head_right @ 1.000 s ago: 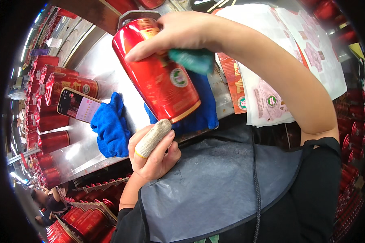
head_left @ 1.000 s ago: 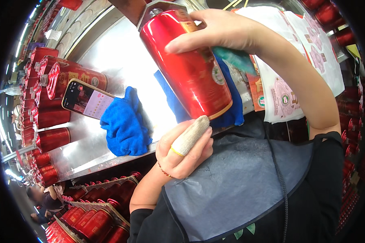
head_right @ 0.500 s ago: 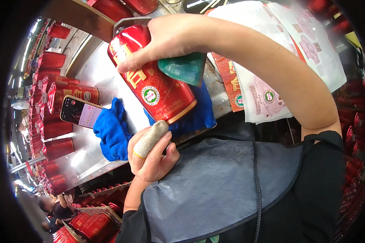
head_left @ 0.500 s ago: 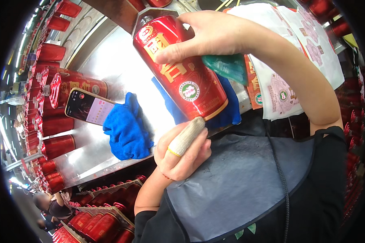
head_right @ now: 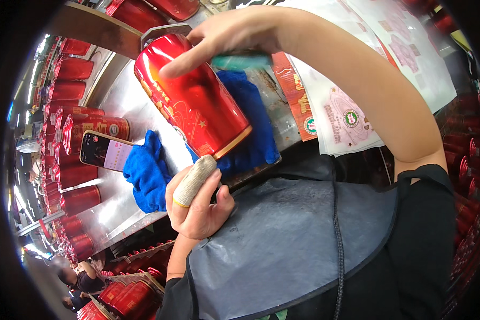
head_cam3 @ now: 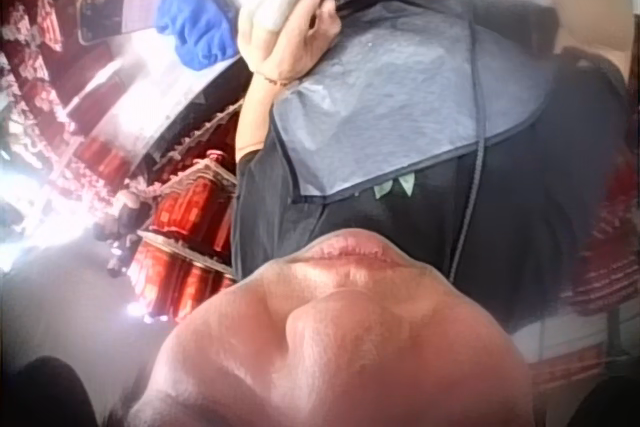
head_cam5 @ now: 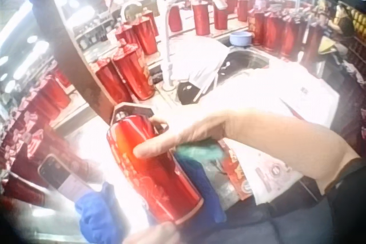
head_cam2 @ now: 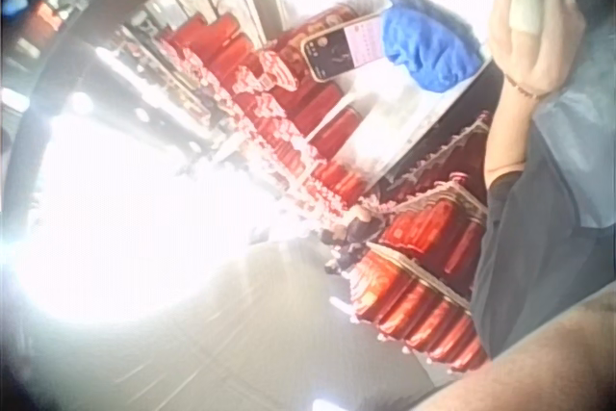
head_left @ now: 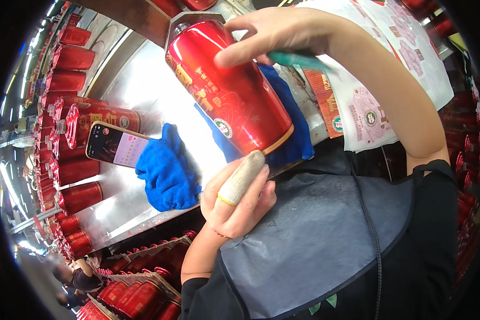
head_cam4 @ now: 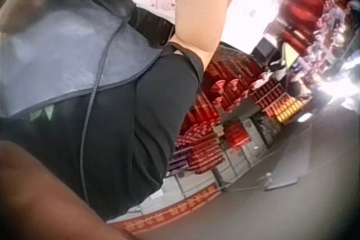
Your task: The person wipes the exterior of red cylindrical containers with a green sponge and a blue cloth, rotating each container to clean all sides. They handle the containers one at a time, placing each cleaned unit back on the stainless steel workbench among many similar items.
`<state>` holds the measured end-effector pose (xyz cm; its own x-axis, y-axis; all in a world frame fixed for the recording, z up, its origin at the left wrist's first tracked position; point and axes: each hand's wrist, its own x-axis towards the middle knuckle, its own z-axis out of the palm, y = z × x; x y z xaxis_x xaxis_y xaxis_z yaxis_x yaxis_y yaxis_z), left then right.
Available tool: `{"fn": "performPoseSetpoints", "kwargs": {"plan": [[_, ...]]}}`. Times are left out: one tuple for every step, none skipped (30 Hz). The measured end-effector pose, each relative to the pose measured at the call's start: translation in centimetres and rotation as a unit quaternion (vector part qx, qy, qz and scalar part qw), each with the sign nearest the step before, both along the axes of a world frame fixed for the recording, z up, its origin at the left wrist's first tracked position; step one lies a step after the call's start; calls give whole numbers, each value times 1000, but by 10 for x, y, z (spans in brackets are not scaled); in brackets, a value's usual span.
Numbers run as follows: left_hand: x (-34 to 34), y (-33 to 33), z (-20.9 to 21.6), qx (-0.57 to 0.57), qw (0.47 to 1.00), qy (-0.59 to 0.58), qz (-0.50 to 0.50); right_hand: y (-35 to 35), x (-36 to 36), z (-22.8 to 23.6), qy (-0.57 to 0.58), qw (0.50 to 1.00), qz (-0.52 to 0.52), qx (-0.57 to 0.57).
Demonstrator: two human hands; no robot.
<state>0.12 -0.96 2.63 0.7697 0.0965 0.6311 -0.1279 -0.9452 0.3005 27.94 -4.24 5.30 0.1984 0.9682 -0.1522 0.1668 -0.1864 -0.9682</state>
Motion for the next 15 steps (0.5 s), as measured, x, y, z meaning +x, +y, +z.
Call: {"fn": "performPoseSetpoints", "kwargs": {"plan": [[0,0,0,0,1000,-3,2,-3,19,-1,39,995,43,-79],[0,-1,-1,2,1000,-3,2,-3,18,-11,60,996,38,-59],[1,-1,-1,3,1000,-4,1,-3,15,-25,81,995,34,-39],[0,0,-1,6,1000,-2,3,4,8,-27,105,994,35,-16],[0,0,-1,8,1000,0,5,3,7,-22,84,996,31,-7],[0,0,0,10,1000,2,7,0,4,-14,64,998,26,2],[0,0,1,11,1000,2,4,-2,-2,-6,44,999,23,11],[0,1,2,11,1000,4,1,0,-8,-3,45,999,17,11],[0,1,2,11,1000,5,-1,4,-8,6,-25,999,30,-32],[0,1,3,13,1000,7,0,6,-12,16,-108,993,19,-53],[0,1,3,14,1000,9,3,7,-16,21,-190,979,8,-72],[-1,1,3,16,1000,12,6,6,-14,19,-163,985,12,-55],[-1,1,4,13,1000,10,2,1,-9,19,-141,989,9,-42],[-1,0,4,12,1000,10,3,-1,0,7,-68,997,17,-17],[0,-1,4,11,1000,11,3,-4,8,2,-1,998,30,-60]]}}
